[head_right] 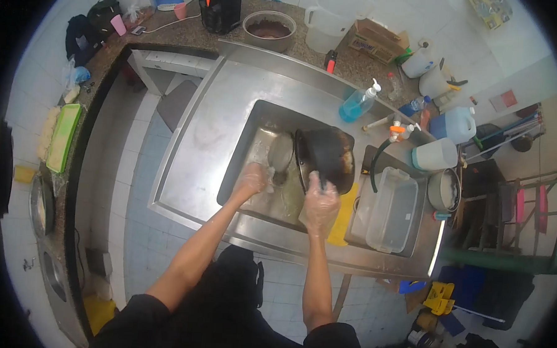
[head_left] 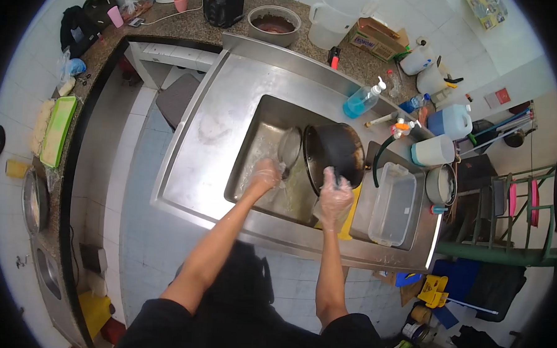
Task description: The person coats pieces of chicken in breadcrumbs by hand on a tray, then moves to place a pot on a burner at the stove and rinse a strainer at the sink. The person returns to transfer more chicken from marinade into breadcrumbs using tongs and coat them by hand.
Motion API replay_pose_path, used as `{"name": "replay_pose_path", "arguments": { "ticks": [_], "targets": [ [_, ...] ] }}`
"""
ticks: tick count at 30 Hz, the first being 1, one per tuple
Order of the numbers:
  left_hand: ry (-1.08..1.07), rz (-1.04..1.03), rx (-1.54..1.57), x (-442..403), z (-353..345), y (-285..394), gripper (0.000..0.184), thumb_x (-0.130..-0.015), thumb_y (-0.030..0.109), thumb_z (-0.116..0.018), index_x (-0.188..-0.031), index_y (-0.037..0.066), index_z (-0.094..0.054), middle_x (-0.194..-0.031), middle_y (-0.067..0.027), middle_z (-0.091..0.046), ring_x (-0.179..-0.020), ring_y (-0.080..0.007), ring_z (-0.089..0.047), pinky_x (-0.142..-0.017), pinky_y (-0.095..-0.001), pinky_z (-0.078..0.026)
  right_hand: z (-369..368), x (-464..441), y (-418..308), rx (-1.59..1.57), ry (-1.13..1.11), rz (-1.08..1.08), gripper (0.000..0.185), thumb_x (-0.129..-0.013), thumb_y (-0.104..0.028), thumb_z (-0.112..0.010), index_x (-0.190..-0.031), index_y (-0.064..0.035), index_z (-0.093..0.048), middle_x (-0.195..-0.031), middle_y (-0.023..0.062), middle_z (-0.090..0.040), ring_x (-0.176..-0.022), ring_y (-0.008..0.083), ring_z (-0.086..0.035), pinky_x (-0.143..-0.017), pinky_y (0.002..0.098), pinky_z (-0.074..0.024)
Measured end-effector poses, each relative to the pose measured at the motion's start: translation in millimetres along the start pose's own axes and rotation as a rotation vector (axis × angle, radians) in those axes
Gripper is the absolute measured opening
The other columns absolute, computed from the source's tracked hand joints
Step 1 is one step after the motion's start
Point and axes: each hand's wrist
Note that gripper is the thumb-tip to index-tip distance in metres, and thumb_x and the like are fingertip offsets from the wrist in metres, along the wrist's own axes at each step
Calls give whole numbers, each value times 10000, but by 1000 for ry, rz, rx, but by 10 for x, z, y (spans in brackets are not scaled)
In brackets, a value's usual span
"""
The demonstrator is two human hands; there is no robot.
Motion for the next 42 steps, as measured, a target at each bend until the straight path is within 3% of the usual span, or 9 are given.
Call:
{"name": "replay_pose_path", "arguments": {
  "ticks": [5, 14, 21, 25, 29, 34, 36, 40, 42],
  "targets": [
    [92, 259, 216, 207, 124, -500, 210, -793, 140, -666, -723, -57, -695, -776, -302, -662, -733, -464, -677, -655, -521, -534, -176, 94, 58, -197, 76, -29, 401, -894, -346, -786, -781, 28, -695, -618, 190, -615, -549, 288, -559, -566, 415, -438],
    [-62, 29, 237, 650, 547, -201, 363, -976, 256, -599, -780, -29, -711, -642, -238, -630, -598, -415, -623, -614, -461, -516, -251, 514, 9, -205, 21, -19, 512, -956, -393, -718, -716, 52, -634, -597, 77, -577, -544, 223, -551, -552, 399, -402],
    [-262, 327, 628, 2018, 2713, -473, 436, -1031, 388, -557, -968, -9, -724, -619, -63, -639, -558, -143, -602, -561, -339, -503, -76, 1870, -725, -962, -296, -461, 247, -995, -427, -647, -878, -217, -588, -665, -95, -494, -556, 33, -474, -477, 214, -292],
    [1, 225, 663, 3148, 3426, -1119, 409, -1044, 368, -551, -1075, -2, -722, -670, -105, -655, -577, -161, -636, -573, -356, -518, -210, 3191, -1690, -1027, -368, -710, 304, -975, -410, -665, -1118, -153, -588, -947, -15, -615, -697, 79, -542, -517, 236, -341],
    [248, 325, 328, 4577, 4633, -1502, 394, -1045, 363, -522, -967, 6, -667, -870, -258, -664, -782, -522, -603, -691, -557, -484, -778, 4458, -2244, -1026, -640, -806, 322, -914, -453, -704, -1158, -256, -632, -971, -87, -609, -778, 65, -582, -580, 249, -370],
    [411, 676, 102, 6478, 5782, -1872, 346, -1032, 355, -547, -1078, 53, -709, -866, -248, -688, -791, -478, -649, -716, -536, -519, -1144, 6079, -3233, -898, -1078, -749, 283, -934, -389, -690, -1140, -195, -678, -950, -19, -697, -897, 131, -660, -631, 296, -492],
    [708, 790, 45, 7169, 6132, -2038, 326, -1020, 338, -573, -1088, 55, -720, -846, -243, -694, -779, -448, -671, -706, -511, -533, -1467, 6628, -3557, -960, -1462, -841, 319, -978, -336, -629, -1144, -67, -673, -1093, 75, -741, -991, 251, -710, -884, 391, -586],
    [1242, 1130, -223, 8322, 6848, -2750, 279, -987, 293, -636, -998, 43, -761, -807, -195, -719, -736, -369, -708, -664, -428, -552, -1954, 7876, -4417, -861, -1887, -793, 283, -984, -310, -609, -1080, -57, -694, -1034, 85, -757, -918, 229, -727, -779, 355, -604],
    [1396, 1181, -241, 8904, 7325, -3197, 298, -986, 305, -674, -1029, 28, -776, -825, -131, -755, -668, -152, -709, -595, -305, -527, -2184, 8554, -4816, -838, -2071, -830, 280, -995, -278, -595, -1092, -39, -702, -1064, 108, -761, -987, 243, -729, -842, 378, -613]
  ]
}}
Point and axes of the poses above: each hand's wrist, its own x-axis away from the middle knuckle, its own z-axis out of the back of the hand, y = z × x
